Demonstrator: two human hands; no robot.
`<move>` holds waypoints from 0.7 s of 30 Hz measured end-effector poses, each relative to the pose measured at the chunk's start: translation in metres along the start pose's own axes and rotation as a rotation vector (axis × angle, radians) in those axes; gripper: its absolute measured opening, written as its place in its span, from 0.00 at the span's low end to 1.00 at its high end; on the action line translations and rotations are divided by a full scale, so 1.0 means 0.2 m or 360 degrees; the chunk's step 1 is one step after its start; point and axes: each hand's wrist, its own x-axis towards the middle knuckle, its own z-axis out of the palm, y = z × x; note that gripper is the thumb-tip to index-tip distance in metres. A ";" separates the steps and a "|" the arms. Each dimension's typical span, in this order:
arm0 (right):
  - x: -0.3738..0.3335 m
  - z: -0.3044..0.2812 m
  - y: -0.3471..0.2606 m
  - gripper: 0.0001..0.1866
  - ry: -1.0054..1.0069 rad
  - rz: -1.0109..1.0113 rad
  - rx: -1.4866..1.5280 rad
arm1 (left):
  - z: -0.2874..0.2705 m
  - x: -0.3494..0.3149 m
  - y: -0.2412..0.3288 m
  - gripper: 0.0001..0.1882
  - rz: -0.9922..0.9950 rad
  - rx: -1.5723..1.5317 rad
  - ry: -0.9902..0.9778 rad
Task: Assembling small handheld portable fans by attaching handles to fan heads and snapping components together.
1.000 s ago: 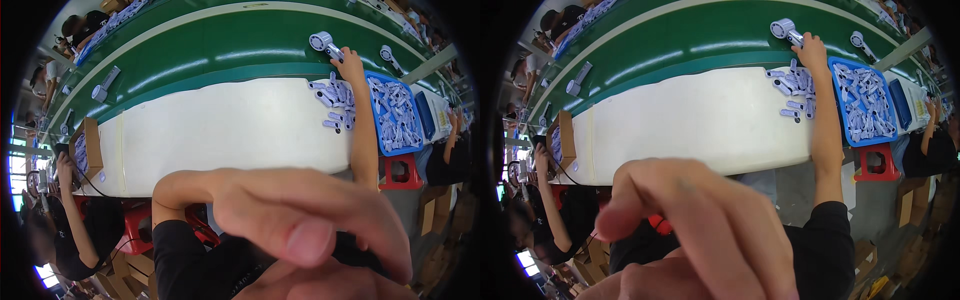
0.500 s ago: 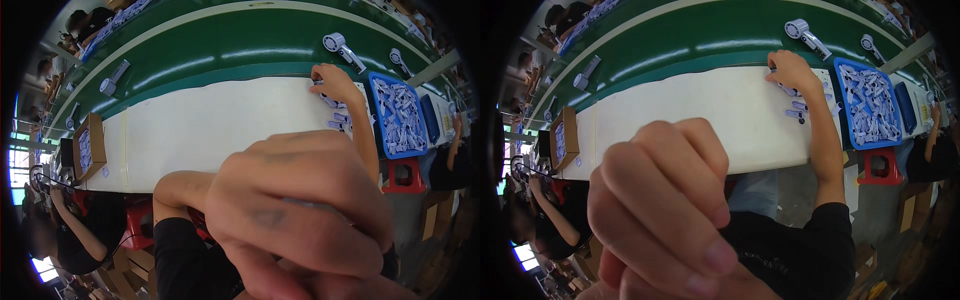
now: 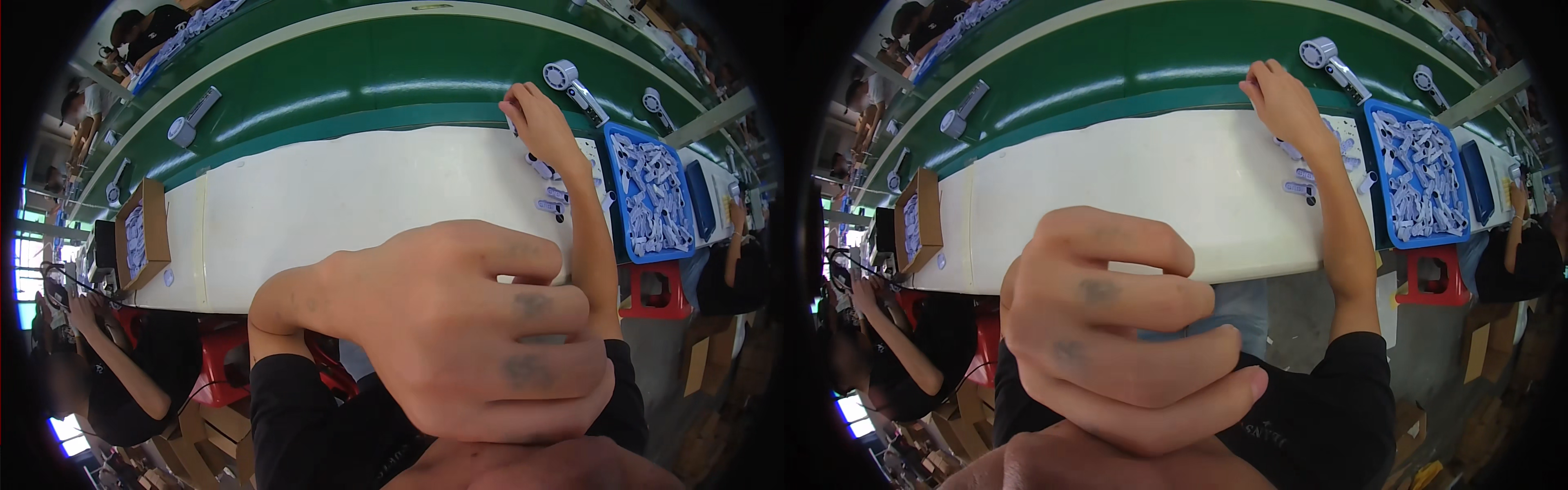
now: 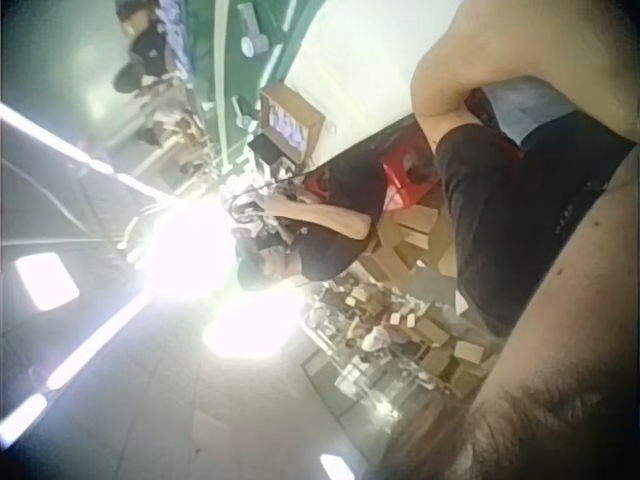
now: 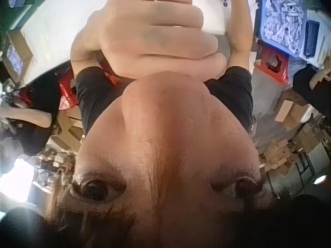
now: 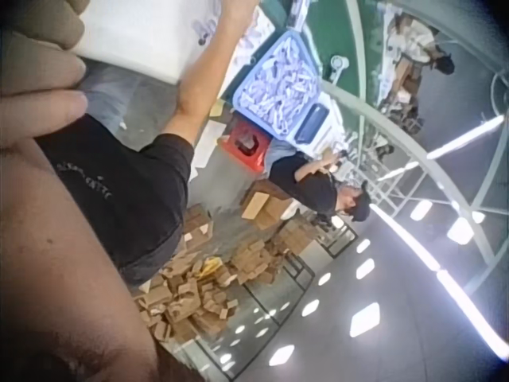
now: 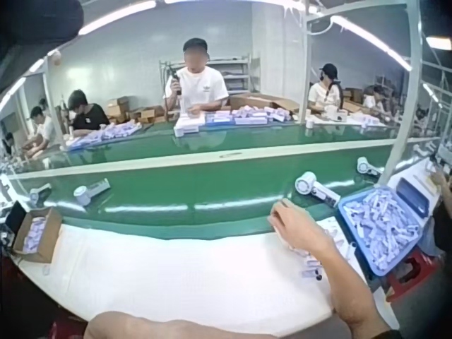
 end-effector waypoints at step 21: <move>-0.06 0.15 -0.23 0.14 -0.0606 -0.0502 0.0628 | -1.16 -0.59 -0.87 0.30 -0.1902 0.1445 -0.0411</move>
